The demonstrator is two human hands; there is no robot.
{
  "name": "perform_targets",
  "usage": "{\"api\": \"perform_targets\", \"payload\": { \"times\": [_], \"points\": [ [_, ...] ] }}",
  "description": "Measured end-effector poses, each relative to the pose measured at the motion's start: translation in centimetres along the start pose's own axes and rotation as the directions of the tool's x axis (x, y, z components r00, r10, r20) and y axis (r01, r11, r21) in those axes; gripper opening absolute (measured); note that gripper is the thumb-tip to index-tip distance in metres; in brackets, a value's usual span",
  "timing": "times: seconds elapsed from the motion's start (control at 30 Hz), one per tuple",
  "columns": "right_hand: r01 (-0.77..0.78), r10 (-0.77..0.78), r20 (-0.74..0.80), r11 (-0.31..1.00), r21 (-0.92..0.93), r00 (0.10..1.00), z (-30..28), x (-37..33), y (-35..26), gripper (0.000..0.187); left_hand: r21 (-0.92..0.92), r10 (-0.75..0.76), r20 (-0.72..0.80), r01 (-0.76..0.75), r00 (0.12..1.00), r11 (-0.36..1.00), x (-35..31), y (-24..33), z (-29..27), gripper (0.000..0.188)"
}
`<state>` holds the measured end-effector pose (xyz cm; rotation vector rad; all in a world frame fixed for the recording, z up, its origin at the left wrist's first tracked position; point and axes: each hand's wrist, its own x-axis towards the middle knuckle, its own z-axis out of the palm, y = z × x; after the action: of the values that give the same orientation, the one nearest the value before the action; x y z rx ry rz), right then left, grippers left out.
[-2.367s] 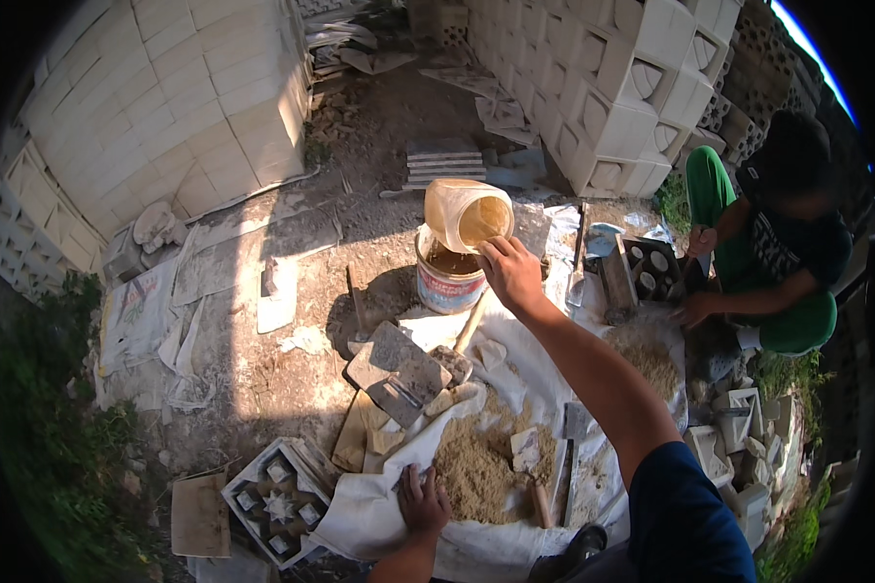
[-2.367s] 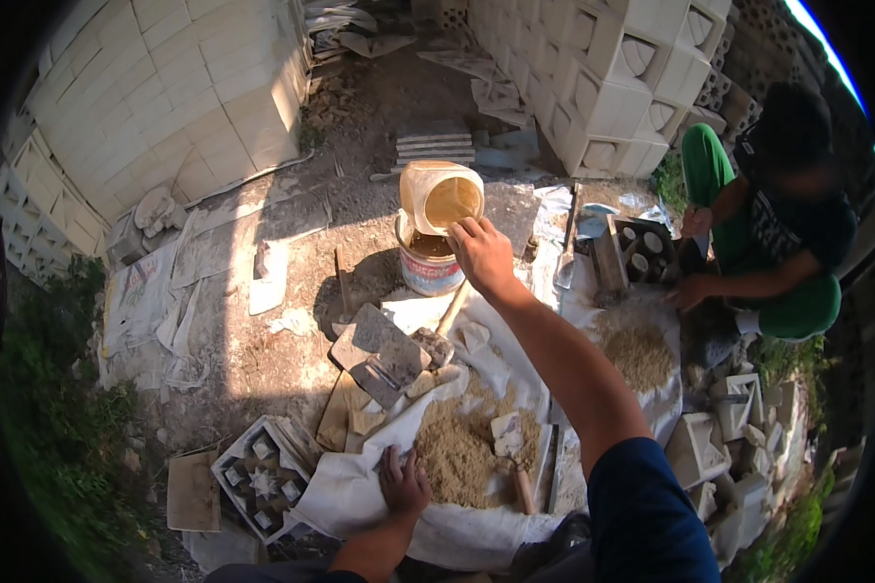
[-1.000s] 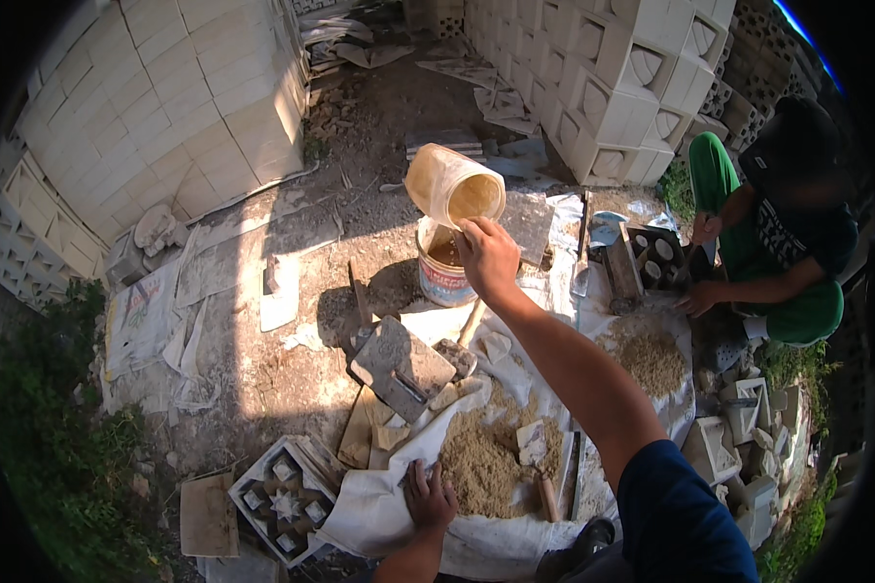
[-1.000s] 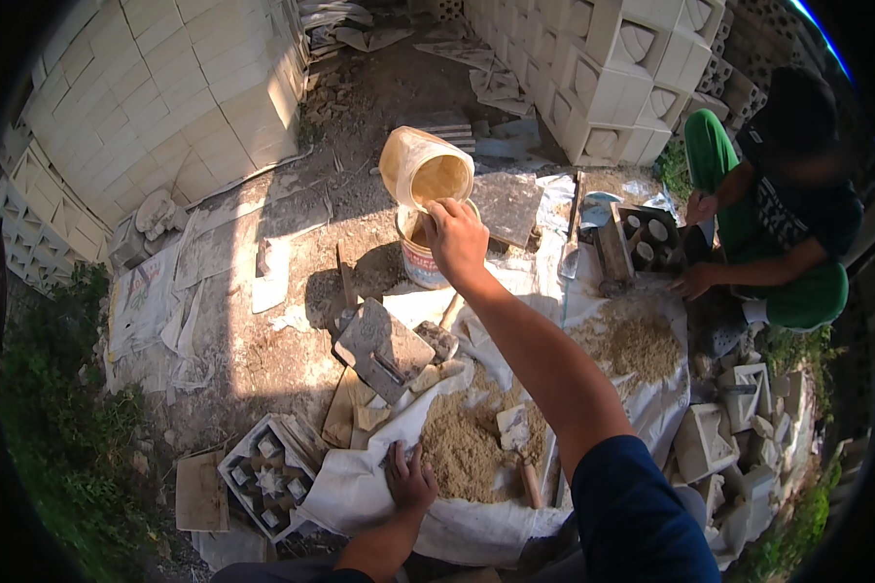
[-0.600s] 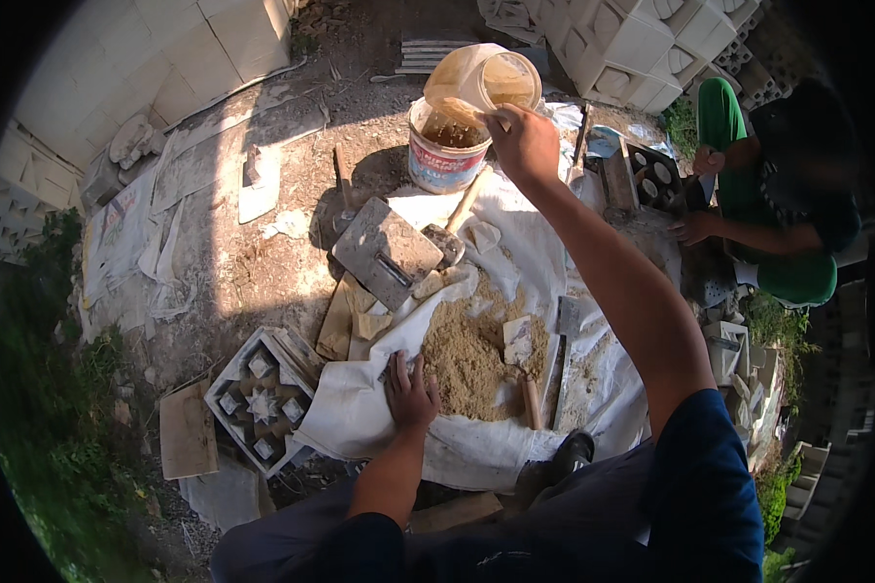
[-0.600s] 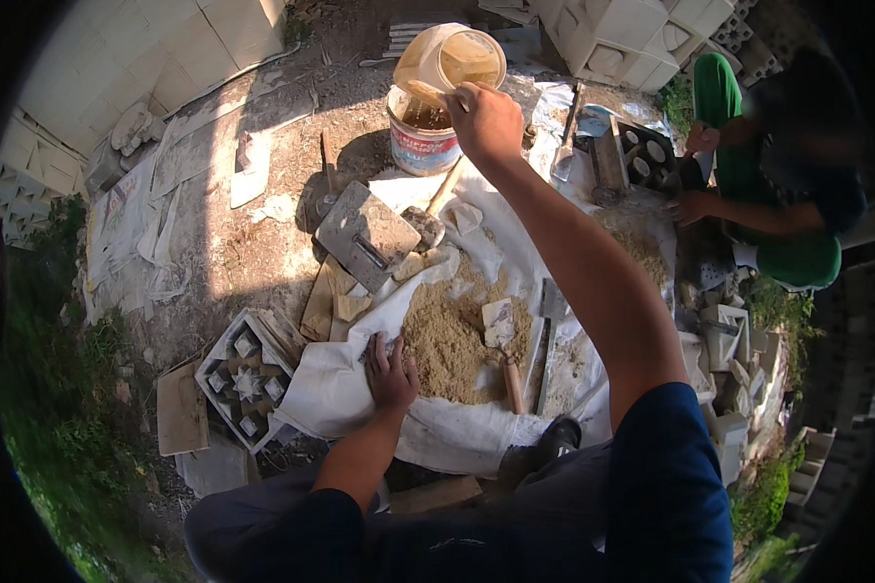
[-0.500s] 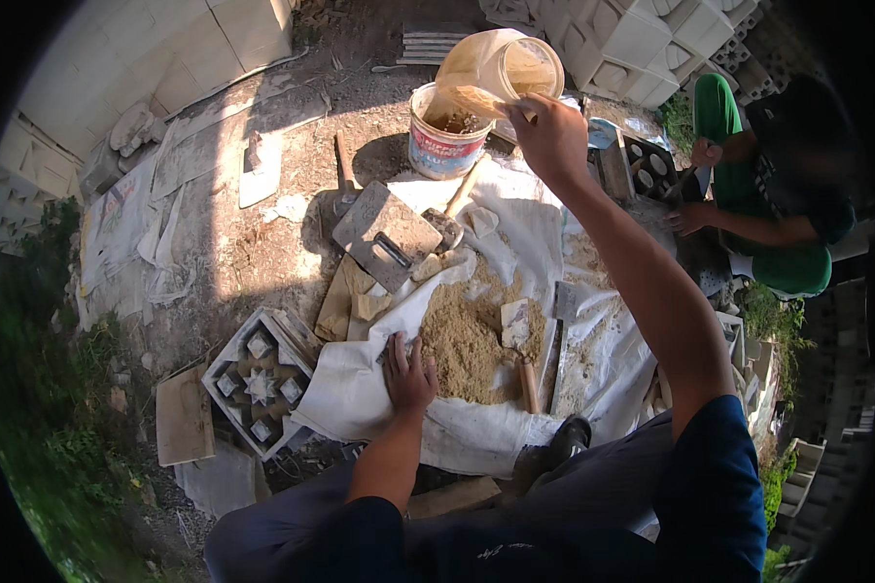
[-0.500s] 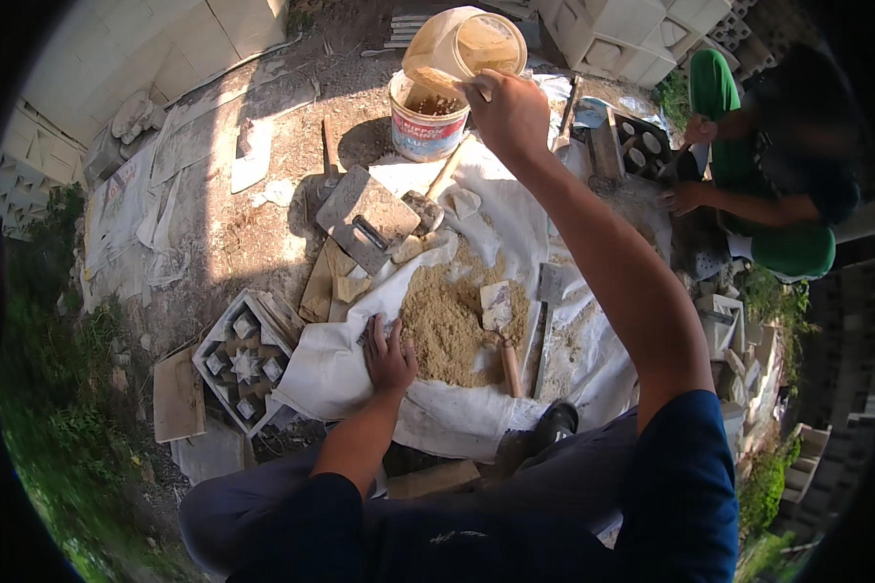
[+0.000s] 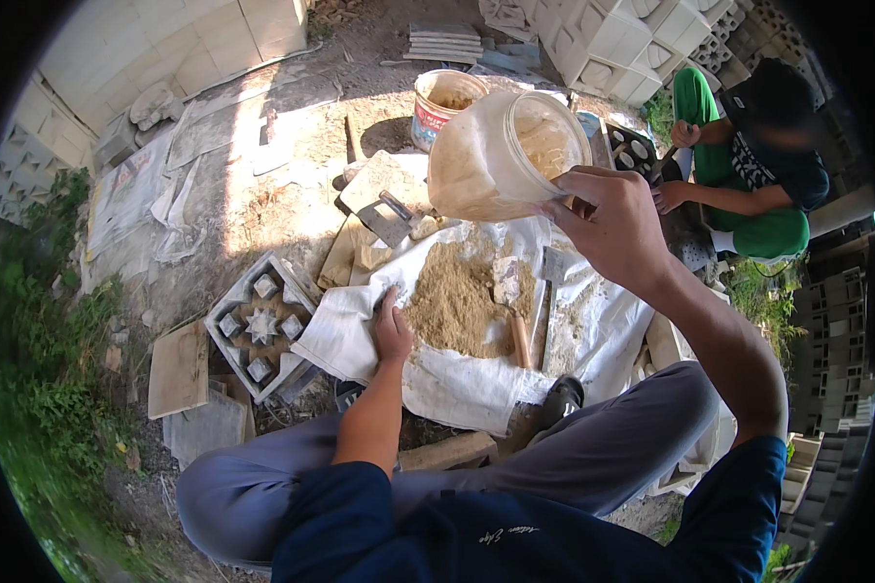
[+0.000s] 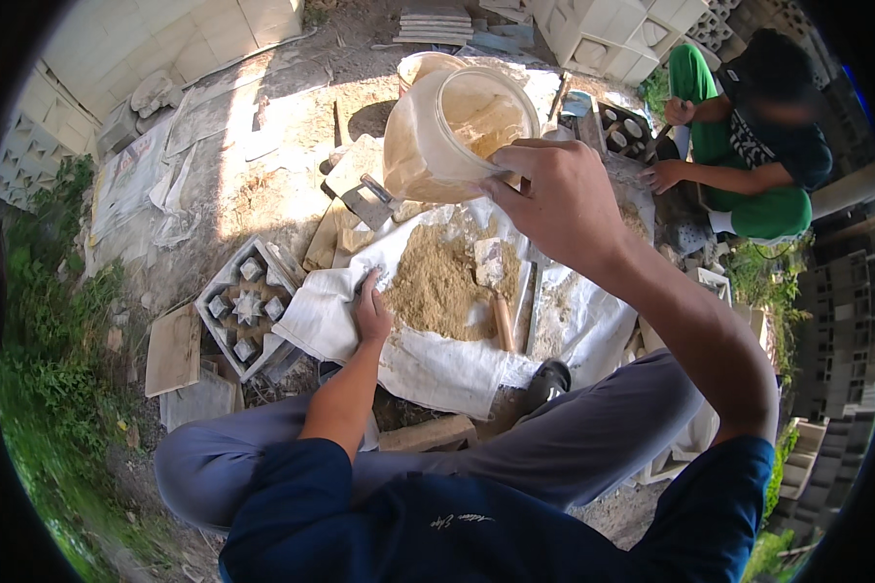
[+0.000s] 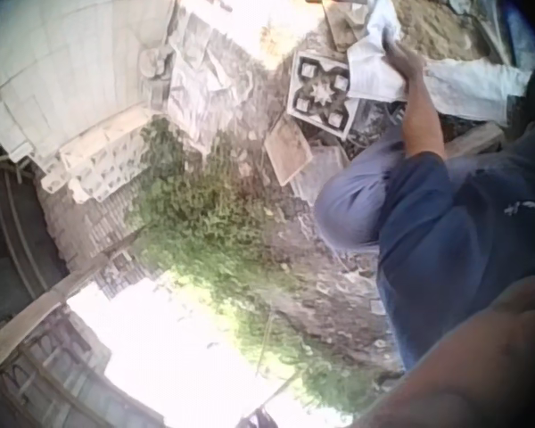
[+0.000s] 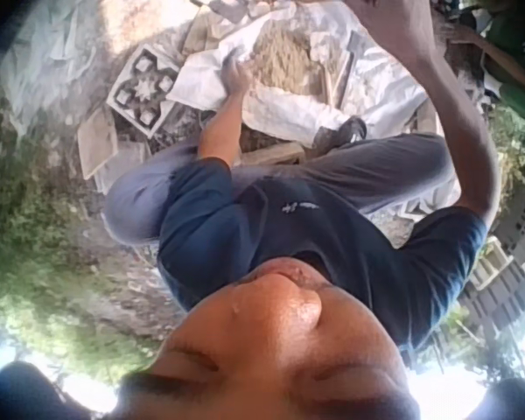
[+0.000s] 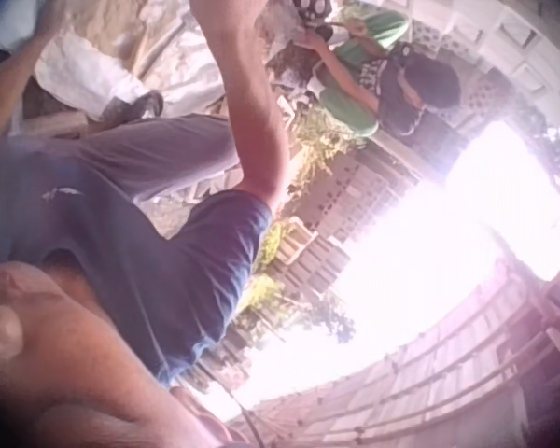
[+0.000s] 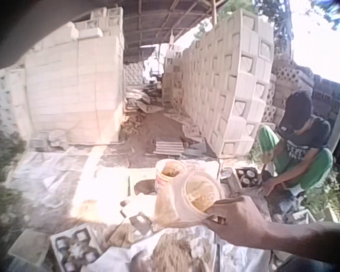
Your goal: The person mixes sand and white powder on a sheet by hand and using a trowel, occasionally pouring liquid from a container onto the mixture.
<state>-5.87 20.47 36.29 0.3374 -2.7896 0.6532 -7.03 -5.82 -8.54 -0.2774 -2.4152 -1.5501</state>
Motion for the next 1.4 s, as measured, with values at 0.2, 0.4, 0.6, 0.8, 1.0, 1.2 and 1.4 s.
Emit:
{"api": "perform_targets", "payload": {
  "times": [0.2,0.4,0.6,0.8,1.0,1.2,1.4],
  "points": [
    [0.076,-0.077,0.048,0.996,0.037,0.996,-1.1,-1.6,-3.0,0.017,-0.071,-0.017,-0.075,0.012,0.997,0.997,-0.5,-1.1,-0.2,0.038],
    [0.1,-0.104,-0.032,0.989,-0.107,0.994,-3.1,-0.9,-2.0,0.017,-0.079,-0.041,-0.072,0.036,0.997,0.996,-0.6,-1.8,-0.2,0.038],
    [0.032,-0.026,0.047,0.992,-0.124,0.999,-4.4,-2.6,-2.7,0.017,-0.074,-0.031,-0.086,0.025,0.996,0.997,-0.5,-0.8,-0.3,0.036],
    [0.057,-0.058,-0.016,0.996,-0.071,0.998,-3.6,-1.5,-0.8,0.017,0.115,-0.019,-0.029,0.022,0.999,0.993,-1.0,0.0,-0.3,0.036],
    [0.174,-0.179,0.076,0.982,0.07,0.981,-3.7,-1.4,1.0,0.016,0.147,-0.003,0.043,-0.004,0.999,0.989,-1.4,-0.7,-0.1,0.041],
    [0.157,-0.174,0.104,0.976,0.154,0.979,-2.3,-0.5,3.3,0.021,0.15,0.023,0.029,-0.027,0.999,0.988,-1.3,-0.7,0.0,0.043],
    [0.137,-0.135,-0.045,0.99,0.037,0.99,-3.5,4.3,7.3,0.026,0.192,0.008,0.061,-0.019,0.998,0.981,-0.6,0.5,0.3,0.045]
  ]
}}
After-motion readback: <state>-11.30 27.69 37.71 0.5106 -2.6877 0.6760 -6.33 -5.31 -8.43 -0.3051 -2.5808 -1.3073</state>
